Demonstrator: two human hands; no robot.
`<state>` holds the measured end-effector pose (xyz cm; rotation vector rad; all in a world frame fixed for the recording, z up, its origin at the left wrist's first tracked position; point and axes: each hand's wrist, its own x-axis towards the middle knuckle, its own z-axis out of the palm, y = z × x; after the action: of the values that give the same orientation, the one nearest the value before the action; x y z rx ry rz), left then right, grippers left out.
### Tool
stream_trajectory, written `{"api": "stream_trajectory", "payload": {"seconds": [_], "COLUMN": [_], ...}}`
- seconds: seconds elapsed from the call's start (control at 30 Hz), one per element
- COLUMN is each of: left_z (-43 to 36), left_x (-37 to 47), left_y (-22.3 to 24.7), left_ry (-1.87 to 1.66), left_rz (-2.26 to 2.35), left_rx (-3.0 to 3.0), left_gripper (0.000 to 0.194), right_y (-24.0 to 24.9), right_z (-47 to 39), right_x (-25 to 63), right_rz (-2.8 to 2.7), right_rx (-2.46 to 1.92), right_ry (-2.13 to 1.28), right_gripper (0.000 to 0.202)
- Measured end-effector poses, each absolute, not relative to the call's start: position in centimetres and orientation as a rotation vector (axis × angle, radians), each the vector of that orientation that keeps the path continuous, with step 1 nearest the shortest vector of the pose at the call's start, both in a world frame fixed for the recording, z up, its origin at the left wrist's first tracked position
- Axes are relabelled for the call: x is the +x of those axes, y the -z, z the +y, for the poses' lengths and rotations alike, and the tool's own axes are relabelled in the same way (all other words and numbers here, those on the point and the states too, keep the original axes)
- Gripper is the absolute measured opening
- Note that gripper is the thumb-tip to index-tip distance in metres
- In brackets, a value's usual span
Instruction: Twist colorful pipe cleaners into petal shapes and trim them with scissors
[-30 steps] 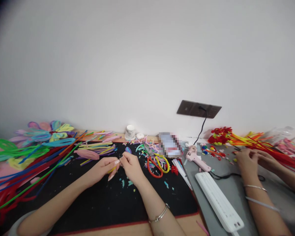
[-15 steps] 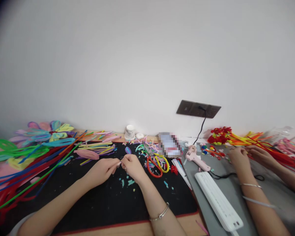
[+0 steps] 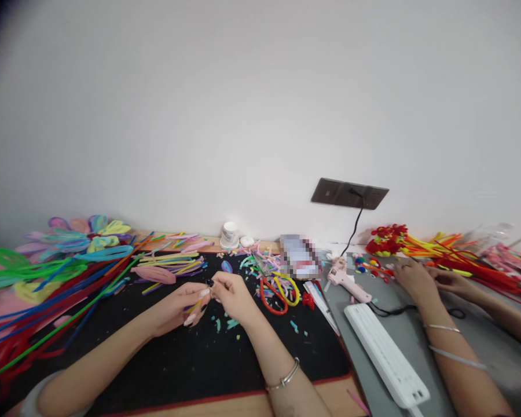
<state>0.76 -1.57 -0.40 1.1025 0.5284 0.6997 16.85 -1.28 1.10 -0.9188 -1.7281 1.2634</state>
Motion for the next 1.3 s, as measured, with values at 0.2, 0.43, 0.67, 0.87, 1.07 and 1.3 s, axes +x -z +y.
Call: {"api": "stream_trajectory", "payload": {"seconds": [0.2,0.43,0.67,0.87,1.07,1.3], "left_z": [-1.3,-0.6,-0.6,-0.3,0.4,0.3], "left_x": [1.2,0.9,1.0,0.8,0.7,0.9], "left_y": [0.2,0.8,0.9,1.1,2.3,1.9], "left_ry": [-0.783,-0.882,-0.893,-0.912,-0.944,-0.956], "left_rz": [0.678,0.711,0.708,0.793,0.827,0.865], "left_rx": [1.163,1.041,1.017,1.122,1.248,1.287], "left_gripper": [0.031,0.035,0.039,0.035,0.033,0.031], "right_y": [-1.1,-2.6,-1.4,-1.4,-1.6,-2.1], "right_z": [0.0,0.1,-1.2,-1.3,-1.4,-1.3], "right_x": [17.8,25.5,27.6,27.5,27.9,26.9], "right_rz": [-1.802,-1.962,-1.899,-1.774,-1.706,-1.688], "right_rx": [-1.187,-1.818,-2.189,-2.15,-2.058,-1.946], "right_ry": [-0.955,-0.457,-0.308,-0.346,-0.359,-0.419], "right_gripper": [0.03,0.017,0.035,0.033,0.038,0.023]}}
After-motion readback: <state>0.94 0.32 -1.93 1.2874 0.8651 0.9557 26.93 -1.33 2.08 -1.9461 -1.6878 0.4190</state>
